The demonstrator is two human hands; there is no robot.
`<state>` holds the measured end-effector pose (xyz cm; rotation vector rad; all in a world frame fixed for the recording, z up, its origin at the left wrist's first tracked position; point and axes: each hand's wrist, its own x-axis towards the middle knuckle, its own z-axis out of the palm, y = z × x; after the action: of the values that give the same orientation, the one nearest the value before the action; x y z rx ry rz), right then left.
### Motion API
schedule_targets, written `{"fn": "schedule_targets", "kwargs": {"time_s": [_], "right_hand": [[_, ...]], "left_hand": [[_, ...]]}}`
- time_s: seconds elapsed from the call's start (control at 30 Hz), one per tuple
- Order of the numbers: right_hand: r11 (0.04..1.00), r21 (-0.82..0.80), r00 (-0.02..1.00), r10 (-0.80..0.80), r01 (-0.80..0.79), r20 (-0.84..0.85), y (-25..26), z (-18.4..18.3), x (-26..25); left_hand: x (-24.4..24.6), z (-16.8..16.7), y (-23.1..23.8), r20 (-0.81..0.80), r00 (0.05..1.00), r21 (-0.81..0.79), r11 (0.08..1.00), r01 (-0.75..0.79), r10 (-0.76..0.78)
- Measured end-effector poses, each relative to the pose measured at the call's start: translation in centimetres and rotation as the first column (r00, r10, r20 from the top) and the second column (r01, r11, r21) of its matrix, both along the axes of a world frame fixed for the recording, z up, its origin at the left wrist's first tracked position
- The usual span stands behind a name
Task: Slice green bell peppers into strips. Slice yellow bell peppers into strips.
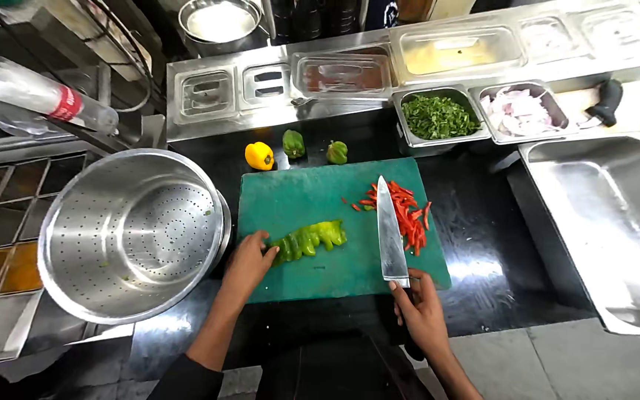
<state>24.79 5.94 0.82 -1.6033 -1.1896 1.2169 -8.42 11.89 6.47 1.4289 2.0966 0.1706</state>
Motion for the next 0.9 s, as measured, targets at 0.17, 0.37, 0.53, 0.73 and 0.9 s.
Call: {"fn": "schedule_targets", "kwargs": {"time_s": [0.17, 0.37, 0.53, 0.73, 0.9], "right_hand": [[1.000, -0.004, 0.999, 0.023, -0.023, 0.039, 0.0, 0.0, 0.3], [0.999, -0.011, 0.998, 0.052, -0.051, 0.041, 0.2, 0.7, -0.5], [0.995, 0.058, 0.988, 0.071, -0.080, 0.138, -0.5, 0.7, 0.5], [0.964, -0.140, 0.930, 0.256, -0.225, 0.265, 0.0, 1.3, -0.1], [0.814, -0.478, 0.720, 0.545, -0.331, 0.430, 2.2, 5.8, -3.7]], "left_hand": [[2.9, -1.5, -0.9, 0.056, 0.950, 0.533, 0.813, 0.233, -0.308], [7.4, -5.6, 2.9, 0.009, 0.787, 0.665, 0.591, 0.456, -0.617], [6.9, -6.0, 3.6, -0.029, 0.781, 0.610, 0.608, 0.509, -0.624], [6.6, -5.6, 4.7, -0.019, 0.718, 0.565, 0.585, 0.582, -0.696], [6.6, -4.6, 5.7, -0.029, 0.662, 0.504, 0.561, 0.656, -0.749]]}}
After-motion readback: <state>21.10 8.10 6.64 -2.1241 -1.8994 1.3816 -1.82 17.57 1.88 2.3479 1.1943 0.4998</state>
